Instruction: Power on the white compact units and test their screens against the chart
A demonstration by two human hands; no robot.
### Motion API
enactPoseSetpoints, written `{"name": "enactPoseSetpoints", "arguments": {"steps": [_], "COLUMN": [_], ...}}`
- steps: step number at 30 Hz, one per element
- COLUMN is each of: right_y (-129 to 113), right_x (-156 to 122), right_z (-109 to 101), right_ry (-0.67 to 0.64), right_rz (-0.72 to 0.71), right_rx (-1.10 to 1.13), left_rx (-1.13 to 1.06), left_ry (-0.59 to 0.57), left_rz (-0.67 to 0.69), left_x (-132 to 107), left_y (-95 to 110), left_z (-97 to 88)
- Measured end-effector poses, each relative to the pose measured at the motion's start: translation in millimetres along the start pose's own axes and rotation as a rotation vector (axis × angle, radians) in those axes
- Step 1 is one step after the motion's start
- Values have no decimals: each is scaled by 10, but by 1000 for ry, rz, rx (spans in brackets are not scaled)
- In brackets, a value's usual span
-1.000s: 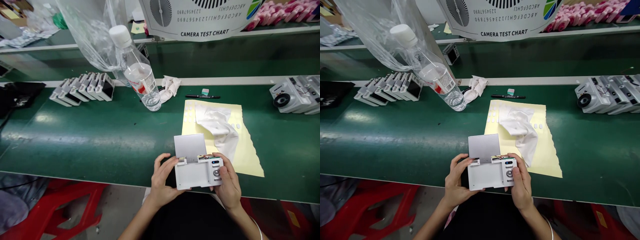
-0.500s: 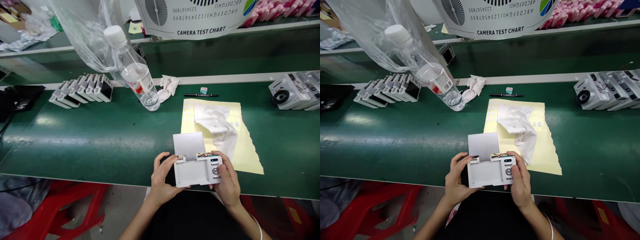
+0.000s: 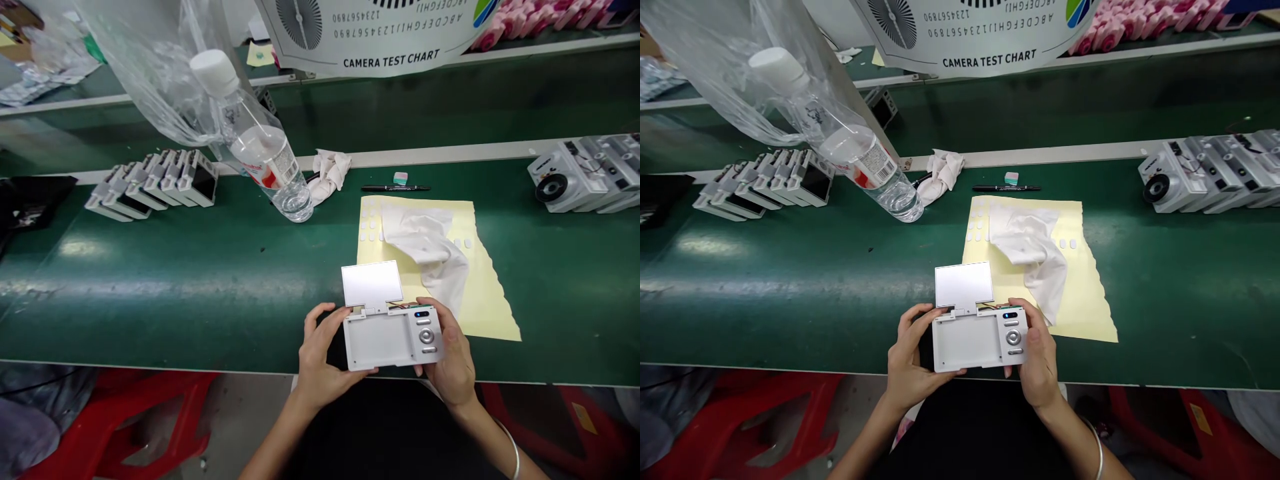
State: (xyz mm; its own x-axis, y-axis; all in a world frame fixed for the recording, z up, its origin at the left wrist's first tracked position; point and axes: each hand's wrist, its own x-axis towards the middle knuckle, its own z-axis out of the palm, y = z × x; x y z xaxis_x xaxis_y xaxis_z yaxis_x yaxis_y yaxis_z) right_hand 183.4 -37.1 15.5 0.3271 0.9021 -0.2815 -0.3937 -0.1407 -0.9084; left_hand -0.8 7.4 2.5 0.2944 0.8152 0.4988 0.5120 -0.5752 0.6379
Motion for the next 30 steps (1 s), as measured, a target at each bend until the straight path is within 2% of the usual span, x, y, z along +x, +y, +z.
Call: {"name": "enactPoseSetpoints", "arguments": {"steps": [16, 30], "right_y": [12, -15], "right_x": [7, 5], "right_z": [-35, 5], "right_ry": [-22, 23], "right_rz": [-23, -46], "right_rx": [-84, -130], "left_rx": [-49, -58], "left_ry": [21, 62], "left_rz": [29, 66], "left_x": [-14, -38], "left_y": [-16, -45], "left_z": [-2, 15]}}
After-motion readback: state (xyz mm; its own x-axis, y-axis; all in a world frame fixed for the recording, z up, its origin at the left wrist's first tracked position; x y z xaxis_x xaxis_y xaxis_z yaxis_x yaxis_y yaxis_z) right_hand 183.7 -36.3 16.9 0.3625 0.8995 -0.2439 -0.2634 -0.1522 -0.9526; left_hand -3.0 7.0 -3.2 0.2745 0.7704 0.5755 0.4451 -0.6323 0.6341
